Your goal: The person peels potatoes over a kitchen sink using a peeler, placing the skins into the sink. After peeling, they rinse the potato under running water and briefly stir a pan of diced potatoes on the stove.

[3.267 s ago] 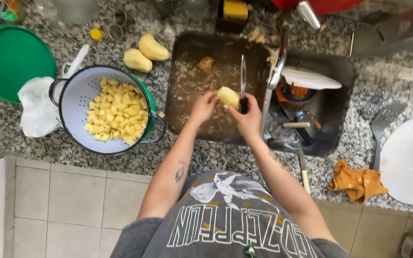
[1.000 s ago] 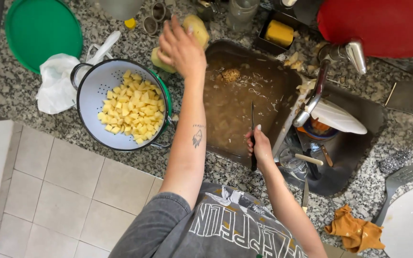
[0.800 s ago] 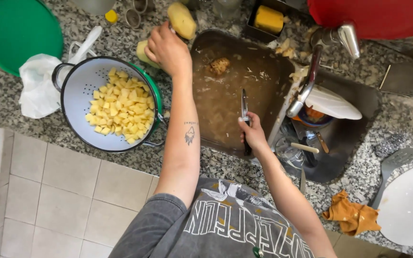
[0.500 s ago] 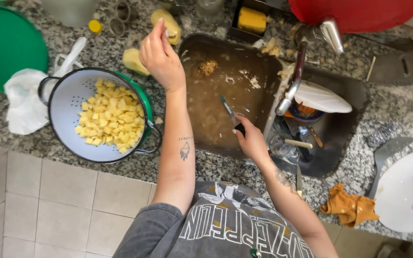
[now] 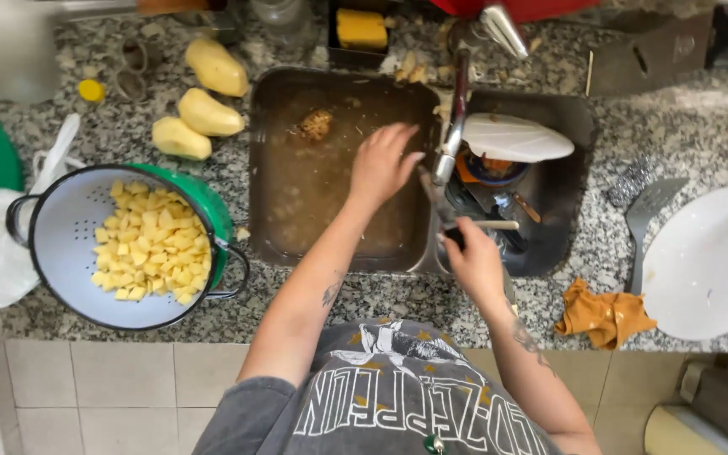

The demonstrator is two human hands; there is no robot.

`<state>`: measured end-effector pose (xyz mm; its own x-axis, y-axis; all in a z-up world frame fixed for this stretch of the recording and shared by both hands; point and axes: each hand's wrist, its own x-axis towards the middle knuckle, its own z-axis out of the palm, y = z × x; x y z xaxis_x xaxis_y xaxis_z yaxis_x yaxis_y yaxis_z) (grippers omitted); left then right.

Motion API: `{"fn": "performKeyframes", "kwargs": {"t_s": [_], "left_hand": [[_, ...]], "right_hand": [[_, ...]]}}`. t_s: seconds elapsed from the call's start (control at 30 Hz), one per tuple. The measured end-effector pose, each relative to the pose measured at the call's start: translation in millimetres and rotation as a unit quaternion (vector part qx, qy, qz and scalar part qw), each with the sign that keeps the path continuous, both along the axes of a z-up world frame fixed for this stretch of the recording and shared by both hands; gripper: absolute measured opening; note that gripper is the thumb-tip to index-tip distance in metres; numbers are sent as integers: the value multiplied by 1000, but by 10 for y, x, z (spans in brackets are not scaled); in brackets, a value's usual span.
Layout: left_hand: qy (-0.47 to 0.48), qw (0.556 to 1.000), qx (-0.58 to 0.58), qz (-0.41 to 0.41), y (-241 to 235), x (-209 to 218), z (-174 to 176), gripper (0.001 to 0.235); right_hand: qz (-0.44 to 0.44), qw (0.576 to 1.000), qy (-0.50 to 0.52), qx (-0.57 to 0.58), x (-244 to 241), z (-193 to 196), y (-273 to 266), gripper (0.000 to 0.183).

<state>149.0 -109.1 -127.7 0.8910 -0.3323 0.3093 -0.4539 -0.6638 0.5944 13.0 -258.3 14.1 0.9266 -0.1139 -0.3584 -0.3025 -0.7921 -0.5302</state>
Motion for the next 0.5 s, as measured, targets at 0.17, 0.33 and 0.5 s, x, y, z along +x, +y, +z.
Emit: {"fn": "performKeyframes", "kwargs": {"t_s": [0.17, 0.33, 0.5], "left_hand": [[72, 993, 41, -81, -664, 296, 371, 101], [24, 990, -52, -127, -731, 498, 164, 84], [-83, 980, -33, -178, -802, 490, -245, 23]], "right_hand": [[-152, 984, -40, 79, -329, 6, -439, 17], [-230, 968, -29, 93, -574, -124, -673, 17], [-222, 970, -40, 92, -552, -92, -660, 18]]}}
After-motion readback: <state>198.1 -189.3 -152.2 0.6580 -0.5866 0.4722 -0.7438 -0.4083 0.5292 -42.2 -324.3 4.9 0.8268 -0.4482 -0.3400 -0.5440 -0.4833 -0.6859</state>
